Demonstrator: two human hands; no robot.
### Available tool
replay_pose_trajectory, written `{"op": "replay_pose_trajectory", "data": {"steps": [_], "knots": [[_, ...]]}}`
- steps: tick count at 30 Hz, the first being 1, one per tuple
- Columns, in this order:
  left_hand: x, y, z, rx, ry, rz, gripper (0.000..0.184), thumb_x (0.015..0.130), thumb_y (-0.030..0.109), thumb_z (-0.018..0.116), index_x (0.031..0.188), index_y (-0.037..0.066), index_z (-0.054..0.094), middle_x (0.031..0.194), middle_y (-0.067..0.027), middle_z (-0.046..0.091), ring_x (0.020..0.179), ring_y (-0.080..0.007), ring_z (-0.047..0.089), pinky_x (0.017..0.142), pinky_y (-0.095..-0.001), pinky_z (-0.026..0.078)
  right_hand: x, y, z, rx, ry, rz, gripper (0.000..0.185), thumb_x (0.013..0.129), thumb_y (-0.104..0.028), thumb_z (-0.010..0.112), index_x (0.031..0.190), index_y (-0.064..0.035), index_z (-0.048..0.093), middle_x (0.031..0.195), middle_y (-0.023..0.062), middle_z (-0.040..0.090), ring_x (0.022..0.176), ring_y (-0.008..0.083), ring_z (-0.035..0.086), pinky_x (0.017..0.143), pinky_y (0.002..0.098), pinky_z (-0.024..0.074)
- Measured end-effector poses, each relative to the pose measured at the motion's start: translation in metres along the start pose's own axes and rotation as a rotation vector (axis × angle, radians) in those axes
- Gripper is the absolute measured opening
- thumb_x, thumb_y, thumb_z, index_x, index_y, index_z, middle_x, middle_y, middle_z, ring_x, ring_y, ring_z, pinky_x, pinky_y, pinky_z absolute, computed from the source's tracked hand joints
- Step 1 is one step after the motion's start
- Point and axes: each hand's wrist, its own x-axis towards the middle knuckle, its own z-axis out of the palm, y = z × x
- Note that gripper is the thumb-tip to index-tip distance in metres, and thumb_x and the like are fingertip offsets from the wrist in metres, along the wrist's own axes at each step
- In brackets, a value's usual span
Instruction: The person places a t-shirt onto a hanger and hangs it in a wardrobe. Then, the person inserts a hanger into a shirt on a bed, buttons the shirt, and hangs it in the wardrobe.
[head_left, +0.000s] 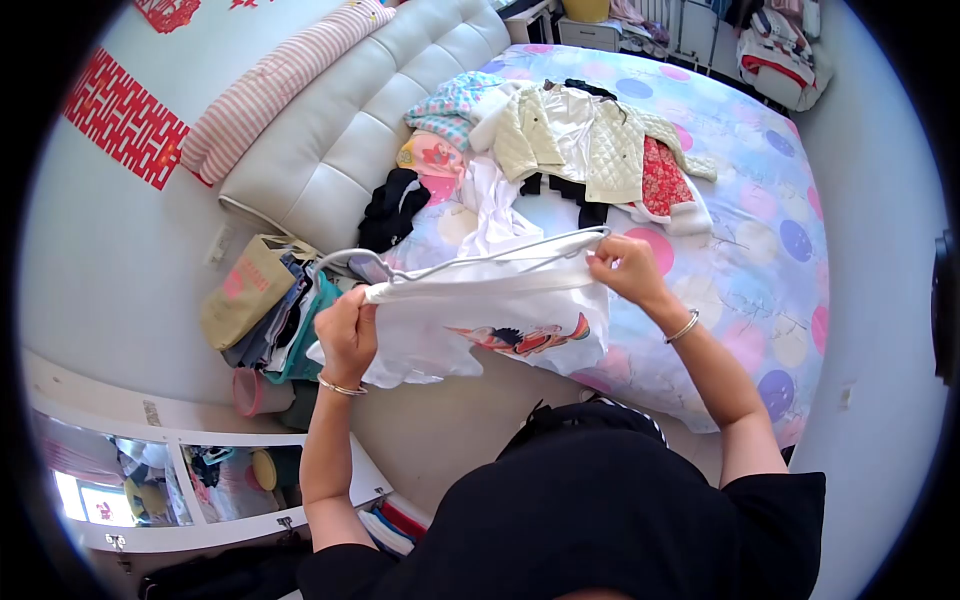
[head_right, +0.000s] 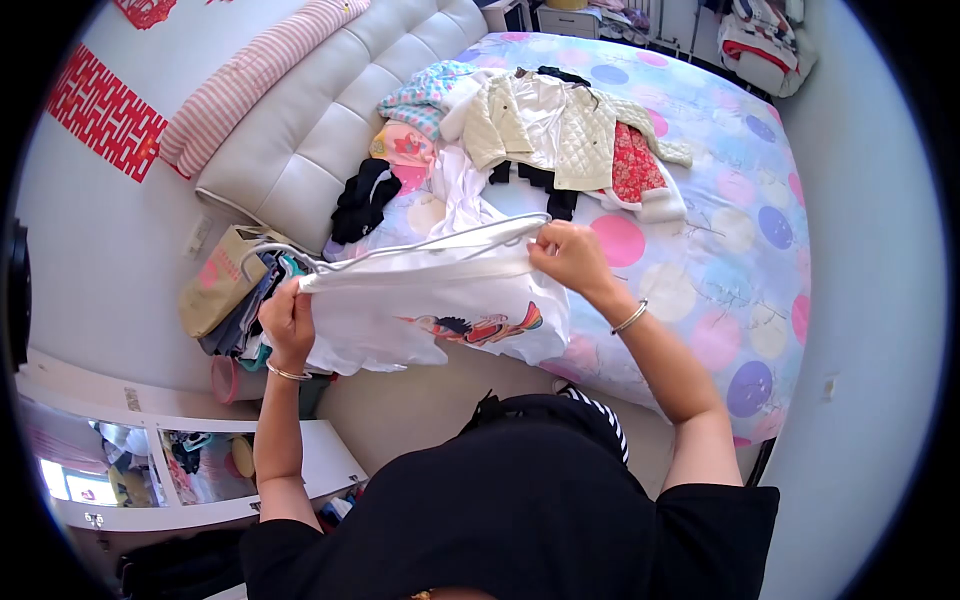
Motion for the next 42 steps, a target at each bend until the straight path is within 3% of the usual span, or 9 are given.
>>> {"op": "replay_pose_trajectory", "data": {"steps": [5,7,12,21,25,28,32,36,42], "knots": [[-0.028,0.001,0.007,-0.112,0.044,-0.173,0.007,0.082,0.007,0.059,0.086,0.001,0.059,0.066,-0.0135,0.058,0.053,-0.0272,0.056,0.049,-0.0308,0.042,-0.005,0.002,0.017,0.408,0.079,0.444,0.013,0.073,-0.01,0.065,0.067,-0.0029,0.056,0.063,0.0033,0.057,0.057,0.0115,0.055,0.052,0.0256,0.0428],[-0.035,-0.001,0.005,-0.137,0.059,-0.219,0.007,0.082,0.007,0.059,0.086,0.001,0.059,0.067,-0.0132,0.059,0.054,-0.027,0.056,0.049,-0.0306,0.042,0.001,-0.004,0.019,1.14,0.291,0.656,0.008,0.074,-0.004,0.062,0.074,-0.0063,0.054,0.071,0.0016,0.058,0.058,0.0109,0.054,0.05,0.0223,0.041],[-0.037,0.0,-0.001,-0.11,-0.088,-0.018,0.007,0.081,0.005,0.059,0.087,0.001,0.06,0.074,-0.013,0.062,0.057,-0.0268,0.059,0.051,-0.0317,0.045,0.008,0.033,0.027,1.362,-0.012,0.884,0.02,0.068,-0.011,0.047,0.085,-0.0071,0.056,0.084,0.0031,0.059,0.083,0.0181,0.057,0.078,0.0339,0.0459],[-0.037,0.011,-0.003,-0.267,-0.303,0.024,0.022,0.074,0.002,0.061,0.097,0.002,0.059,0.084,-0.0141,0.064,0.064,-0.029,0.063,0.054,-0.0338,0.048,0.051,0.029,0.034,1.368,-0.047,1.038,0.031,0.063,-0.014,0.047,0.089,-0.0014,0.059,0.084,0.0084,0.059,0.076,0.0207,0.056,0.069,0.0352,0.047],[-0.051,-0.005,-0.016,-0.081,-0.391,-0.493,0.027,0.087,0.001,0.046,0.113,-0.001,0.054,0.091,-0.0212,0.062,0.078,-0.0357,0.062,0.065,-0.0349,0.048,0.029,-0.001,0.028,0.824,-0.039,0.566,0.027,0.068,-0.006,0.046,0.087,-0.0003,0.064,0.072,0.0035,0.057,0.066,0.0129,0.052,0.059,0.0239,0.0425],[-0.071,-0.01,-0.011,-0.101,-0.276,-0.299,0.032,0.086,-0.002,0.044,0.118,-0.001,0.051,0.099,-0.0248,0.059,0.086,-0.0374,0.06,0.072,-0.0358,0.048,0.009,-0.022,0.014,0.132,-0.124,0.111,0.021,0.07,-0.002,0.049,0.086,-0.0023,0.063,0.067,0.0067,0.056,0.058,0.0165,0.051,0.052,0.0313,0.0406],[-0.076,-0.005,-0.016,-0.069,-0.232,-0.14,0.038,0.08,-0.008,0.047,0.117,-0.002,0.052,0.095,-0.0255,0.059,0.082,-0.0355,0.061,0.069,-0.0372,0.048,0.004,-0.039,-0.014,-0.082,-0.263,-0.305,0.016,0.068,-0.003,0.053,0.081,-0.004,0.06,0.064,0.0116,0.052,0.063,0.0318,0.055,0.056,0.0409,0.0427],[-0.055,0.021,-0.024,-0.034,-0.367,0.049,0.047,0.075,-0.009,0.05,0.119,0.005,0.054,0.068,-0.0128,0.051,0.056,-0.0278,0.053,0.05,-0.0367,0.042,0.001,-0.01,-0.011,-0.126,-0.278,-0.061,0.017,0.07,-0.005,0.05,0.083,-0.0055,0.062,0.071,0.0131,0.057,0.064,0.0305,0.056,0.058,0.0393,0.0444],[-0.03,0.009,-0.013,-0.018,-0.598,0.043,0.053,0.074,-0.003,0.049,0.124,0.012,0.05,0.067,-0.0118,0.049,0.055,-0.0301,0.053,0.05,-0.0382,0.043,0.0,0.031,0.013,0.429,-0.351,0.597,0.021,0.071,-0.006,0.048,0.083,0.0013,0.063,0.067,0.0083,0.058,0.065,0.0156,0.055,0.059,0.0304,0.0448]]}}
